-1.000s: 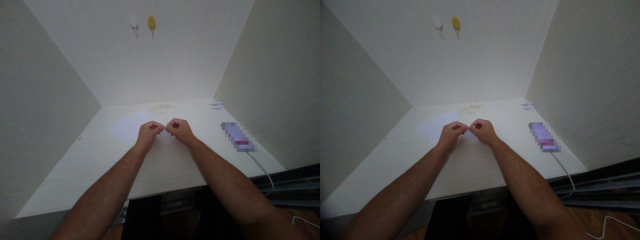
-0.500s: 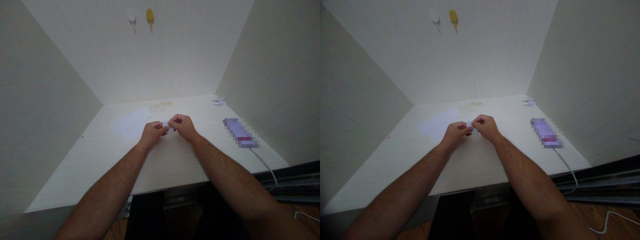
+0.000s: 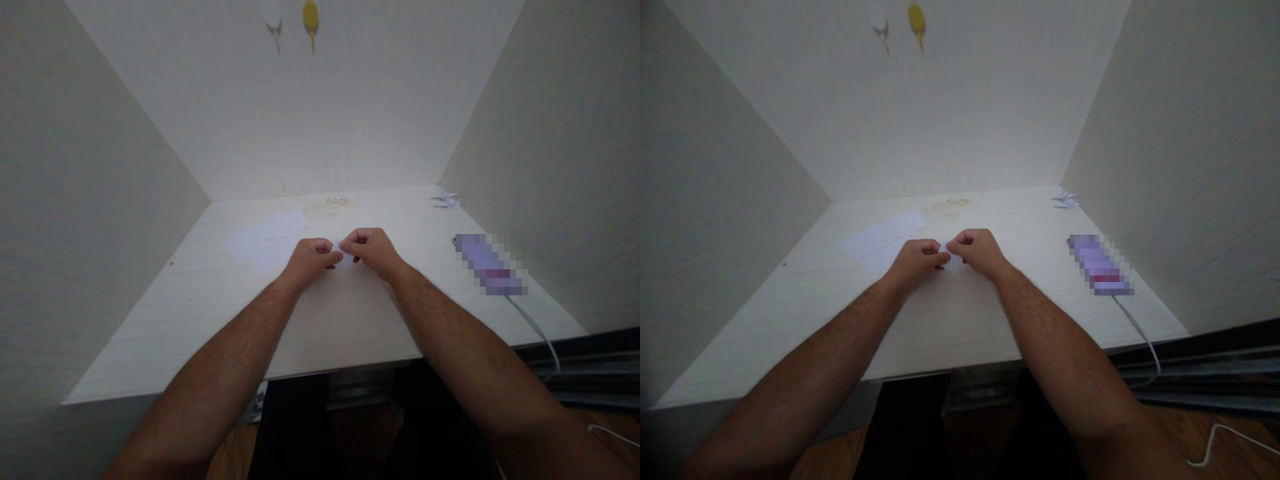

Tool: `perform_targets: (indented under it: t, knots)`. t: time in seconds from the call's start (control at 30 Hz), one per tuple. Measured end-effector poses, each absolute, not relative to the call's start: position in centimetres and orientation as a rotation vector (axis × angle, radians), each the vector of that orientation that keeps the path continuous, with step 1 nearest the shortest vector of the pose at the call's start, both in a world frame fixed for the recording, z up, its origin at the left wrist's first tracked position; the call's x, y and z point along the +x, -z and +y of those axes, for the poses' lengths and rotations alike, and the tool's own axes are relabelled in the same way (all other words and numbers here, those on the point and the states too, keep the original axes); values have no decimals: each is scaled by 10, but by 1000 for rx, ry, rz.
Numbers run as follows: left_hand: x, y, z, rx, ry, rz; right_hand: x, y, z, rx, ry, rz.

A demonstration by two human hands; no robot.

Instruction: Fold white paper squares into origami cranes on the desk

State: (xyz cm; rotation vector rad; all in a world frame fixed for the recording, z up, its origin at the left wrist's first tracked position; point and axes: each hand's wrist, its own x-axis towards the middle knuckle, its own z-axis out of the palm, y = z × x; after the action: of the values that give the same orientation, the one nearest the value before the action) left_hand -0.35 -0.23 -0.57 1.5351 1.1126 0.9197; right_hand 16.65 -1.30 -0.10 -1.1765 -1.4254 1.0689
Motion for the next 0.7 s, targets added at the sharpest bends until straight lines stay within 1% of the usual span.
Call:
perform_targets:
  t: [0.13, 0.23, 0.47, 0.6, 0.7]
  knots:
    - [-2, 1, -5, 1544, -889, 1129, 166, 1, -13, -1189, -970, -1481]
    - [-3, -2, -5, 1504, -911, 1141, 169, -2, -13, -1293, -908, -1488]
    - [-8, 0, -1, 1402, -966, 1143, 174, -8, -16, -1320, -1005, -1567]
    - [-8, 0, -1, 1392, -985, 1145, 174, -7, -16, -1402, -973, -1515]
    - [-7, 1, -1, 1401, -1019, 1123, 173, -4, -14, -1339, -922, -1474]
